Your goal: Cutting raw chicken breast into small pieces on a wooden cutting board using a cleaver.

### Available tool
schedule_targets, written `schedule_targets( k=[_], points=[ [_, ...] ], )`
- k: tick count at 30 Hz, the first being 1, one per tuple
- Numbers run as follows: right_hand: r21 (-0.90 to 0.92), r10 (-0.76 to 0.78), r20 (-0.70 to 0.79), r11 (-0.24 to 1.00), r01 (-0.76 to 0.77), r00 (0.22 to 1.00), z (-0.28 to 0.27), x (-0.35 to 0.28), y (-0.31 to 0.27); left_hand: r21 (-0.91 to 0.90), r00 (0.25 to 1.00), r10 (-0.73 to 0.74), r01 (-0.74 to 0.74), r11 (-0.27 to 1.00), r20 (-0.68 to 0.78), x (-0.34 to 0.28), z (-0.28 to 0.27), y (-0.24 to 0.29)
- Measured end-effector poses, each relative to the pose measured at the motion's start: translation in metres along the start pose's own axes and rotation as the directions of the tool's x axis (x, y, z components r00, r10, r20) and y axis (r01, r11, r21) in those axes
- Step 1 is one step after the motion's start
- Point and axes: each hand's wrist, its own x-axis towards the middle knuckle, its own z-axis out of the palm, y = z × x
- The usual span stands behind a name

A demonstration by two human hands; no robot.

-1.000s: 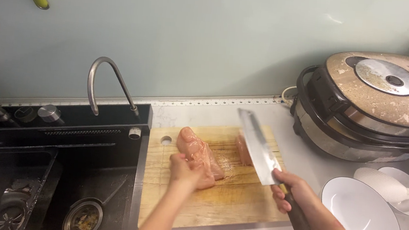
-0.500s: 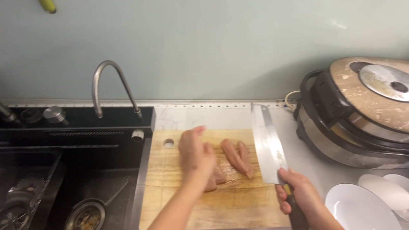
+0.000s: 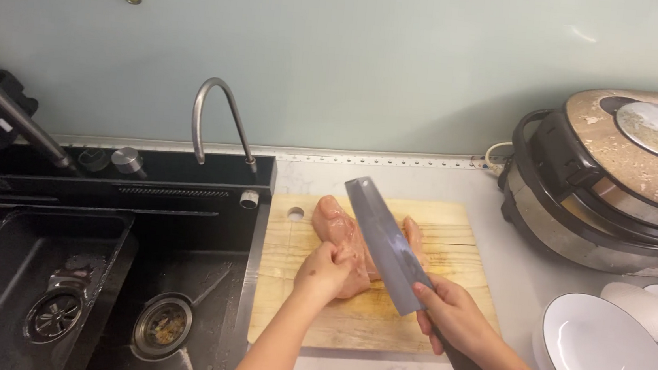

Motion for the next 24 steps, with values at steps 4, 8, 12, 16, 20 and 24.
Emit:
schedule_targets(
  k=[4, 8, 12, 16, 20, 24],
  points=[
    [-0.040, -0.021, 0.018, 0.999, 0.022, 1.000, 0.003, 0.006, 0.015, -0.146, 0.993, 0.051, -0.067, 0.987, -0.105, -0.004, 0.029, -0.004],
    [-0.099, -0.029, -0.032, 0.995, 0.026, 0.999, 0.009, -0.002, 0.001, -0.132, 0.982, -0.043, 0.018, 0.991, -0.185, -0.029, 0.026, 0.019],
    [-0.236, -0.035, -0.081, 0.972, 0.015, 0.996, 0.012, -0.014, -0.012, -0.295, 0.973, 0.021, -0.090, 0.951, -0.229, 0.013, 0.054, -0.036],
    [-0.318, -0.048, -0.076, 0.948, 0.021, 0.996, 0.015, -0.018, -0.012, -0.399, 0.993, -0.104, 0.072, 0.914, -0.058, -0.010, -0.011, -0.041],
    [-0.445, -0.077, -0.014, 0.894, 0.063, 0.997, 0.042, -0.024, -0.018, -0.458, 0.996, -0.075, 0.043, 0.888, -0.051, -0.026, -0.038, -0.058],
    [-0.684, -0.281, -0.037, 0.707, 0.181, 0.959, 0.067, -0.007, 0.009, -0.171, 0.984, 0.005, -0.036, 0.985, -0.180, -0.045, -0.048, -0.048]
  ],
)
